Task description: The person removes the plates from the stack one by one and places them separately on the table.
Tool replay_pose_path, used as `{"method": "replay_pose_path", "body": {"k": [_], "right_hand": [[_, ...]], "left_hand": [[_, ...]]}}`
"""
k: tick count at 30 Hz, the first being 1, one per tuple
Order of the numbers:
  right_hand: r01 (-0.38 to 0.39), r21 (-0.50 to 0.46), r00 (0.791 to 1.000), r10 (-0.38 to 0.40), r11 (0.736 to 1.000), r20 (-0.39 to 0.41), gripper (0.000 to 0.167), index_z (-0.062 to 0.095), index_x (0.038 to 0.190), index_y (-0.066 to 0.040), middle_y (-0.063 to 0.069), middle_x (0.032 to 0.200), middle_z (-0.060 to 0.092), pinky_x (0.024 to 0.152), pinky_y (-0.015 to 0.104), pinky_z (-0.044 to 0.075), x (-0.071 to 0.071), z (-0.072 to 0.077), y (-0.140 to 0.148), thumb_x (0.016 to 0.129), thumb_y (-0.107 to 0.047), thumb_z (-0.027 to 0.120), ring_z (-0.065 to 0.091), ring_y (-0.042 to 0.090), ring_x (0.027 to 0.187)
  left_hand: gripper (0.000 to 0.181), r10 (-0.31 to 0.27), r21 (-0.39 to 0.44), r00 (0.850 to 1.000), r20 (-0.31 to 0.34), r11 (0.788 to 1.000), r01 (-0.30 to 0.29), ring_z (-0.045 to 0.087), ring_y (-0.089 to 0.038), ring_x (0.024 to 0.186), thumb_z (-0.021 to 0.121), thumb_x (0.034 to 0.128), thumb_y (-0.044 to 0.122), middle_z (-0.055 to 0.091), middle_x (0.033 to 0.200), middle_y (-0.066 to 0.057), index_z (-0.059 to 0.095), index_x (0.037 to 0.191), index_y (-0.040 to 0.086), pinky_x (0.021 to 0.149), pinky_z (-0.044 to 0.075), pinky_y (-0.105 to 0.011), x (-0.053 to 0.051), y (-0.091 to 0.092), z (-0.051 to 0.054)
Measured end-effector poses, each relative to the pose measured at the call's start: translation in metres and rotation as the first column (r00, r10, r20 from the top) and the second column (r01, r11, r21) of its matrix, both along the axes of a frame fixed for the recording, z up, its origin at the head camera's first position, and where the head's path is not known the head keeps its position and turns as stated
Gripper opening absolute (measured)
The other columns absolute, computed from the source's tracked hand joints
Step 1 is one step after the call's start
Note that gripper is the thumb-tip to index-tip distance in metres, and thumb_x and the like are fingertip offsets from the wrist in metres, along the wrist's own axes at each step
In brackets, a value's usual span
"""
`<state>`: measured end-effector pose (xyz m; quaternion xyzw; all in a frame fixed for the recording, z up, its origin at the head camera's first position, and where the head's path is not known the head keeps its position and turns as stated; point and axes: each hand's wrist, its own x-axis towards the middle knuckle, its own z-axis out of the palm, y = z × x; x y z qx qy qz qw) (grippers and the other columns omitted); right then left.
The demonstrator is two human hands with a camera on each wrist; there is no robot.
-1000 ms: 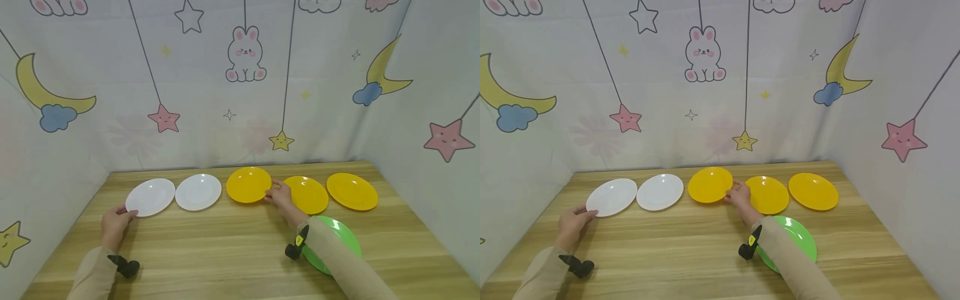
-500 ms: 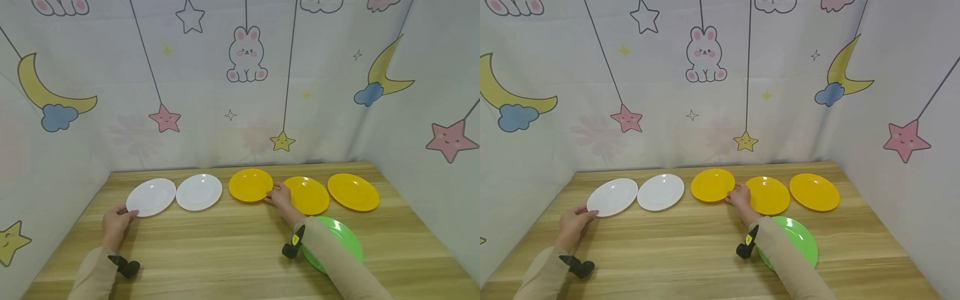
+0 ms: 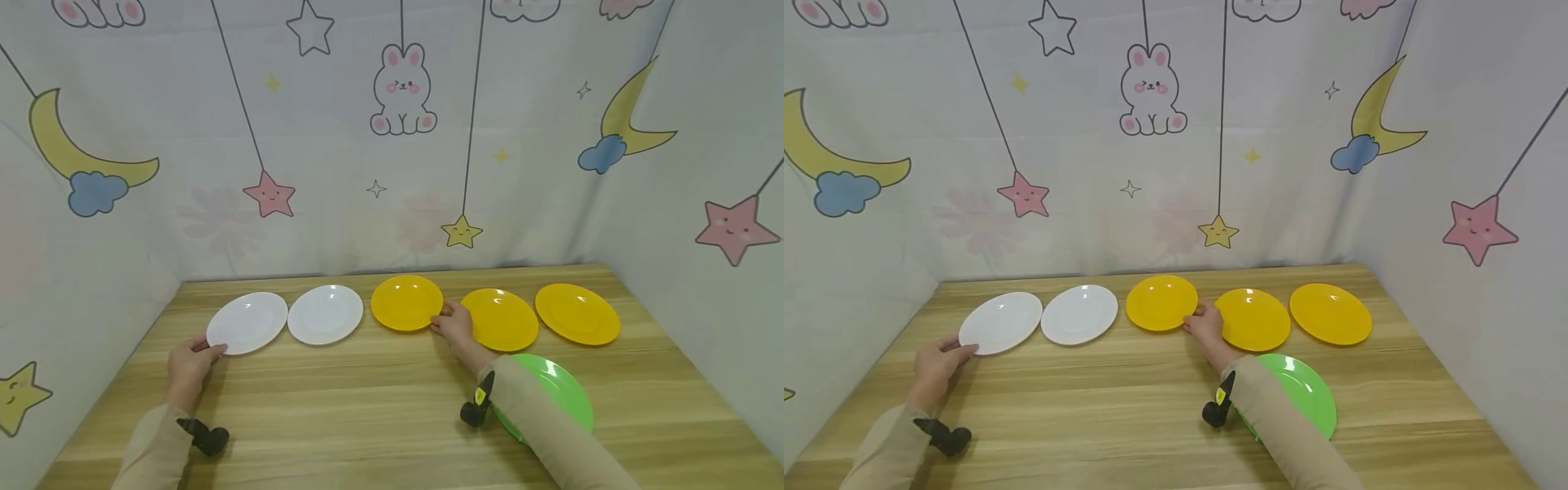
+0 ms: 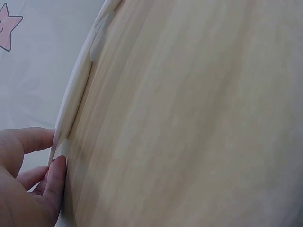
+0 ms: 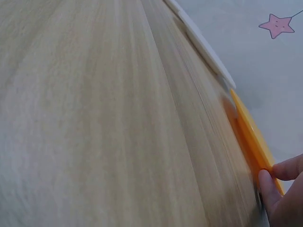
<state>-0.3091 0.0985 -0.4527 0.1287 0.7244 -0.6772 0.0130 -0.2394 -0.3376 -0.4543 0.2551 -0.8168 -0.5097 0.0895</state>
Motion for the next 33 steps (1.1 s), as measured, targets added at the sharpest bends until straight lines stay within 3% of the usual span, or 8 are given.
{"method": "replay_pose_path", "body": {"k": [9,16,23,30,33], "right_hand": [[-0.049,0.099,0.998,0.051,0.994,-0.02,0.047,0.047,0.128,0.004,0.022,0.121,0.054,0.078,0.028,0.054,0.003,0.005,0.0,0.082,0.007,0.059,0.059,0.026,0.098],[-0.077,0.204,0.995,0.088,0.976,-0.044,0.05,0.046,0.129,0.007,0.023,0.124,0.052,0.081,0.031,0.054,0.003,0.003,0.0,0.081,0.007,0.06,0.059,0.028,0.1],[-0.096,0.433,0.985,0.147,0.896,-0.087,0.043,0.053,0.12,0.008,0.021,0.117,0.057,0.093,0.042,0.046,0.001,0.002,0.002,0.079,0.001,0.063,0.054,0.027,0.102],[-0.117,0.478,0.979,0.181,0.87,-0.091,0.047,0.05,0.122,0.009,0.023,0.122,0.053,0.099,0.046,0.04,0.002,0.003,0.007,0.079,-0.003,0.064,0.048,0.032,0.115],[-0.151,0.494,0.973,0.217,0.856,-0.08,0.055,0.044,0.126,0.01,0.024,0.124,0.051,0.098,0.045,0.041,0.001,0.006,0.011,0.079,-0.007,0.066,0.047,0.034,0.116]], "left_hand": [[0.064,0.009,0.031,1.0,-0.009,0.999,-0.009,0.042,0.011,0.063,0.066,0.0789,0.009,0.043,0.126,-0.034,0.036,0.129,-0.017,0.049,0.042,-0.004,0.002,-0.002,0.001],[0.061,0.006,-0.022,1.0,-0.013,1.0,-0.007,0.041,0.012,0.062,0.067,0.0783,0.011,0.046,0.123,-0.034,0.041,0.125,-0.017,0.05,0.041,-0.004,0.003,-0.003,-0.002],[0.062,0.0,-0.038,1.0,-0.014,0.999,-0.001,0.042,0.01,0.064,0.068,0.0783,0.013,0.047,0.122,-0.034,0.041,0.125,-0.017,0.051,0.041,-0.004,0.003,-0.005,-0.003],[0.06,-0.003,-0.055,1.0,-0.002,0.999,0.003,0.045,0.007,0.069,0.066,0.0798,0.014,0.048,0.123,-0.032,0.042,0.126,-0.016,0.054,0.039,-0.002,0.002,-0.006,-0.004],[0.063,-0.016,-0.045,1.0,0.014,0.999,0.017,0.054,-0.009,0.084,0.065,0.081,0.017,0.045,0.125,-0.033,0.038,0.128,-0.016,0.054,0.038,-0.002,0.002,-0.007,-0.002]]}}
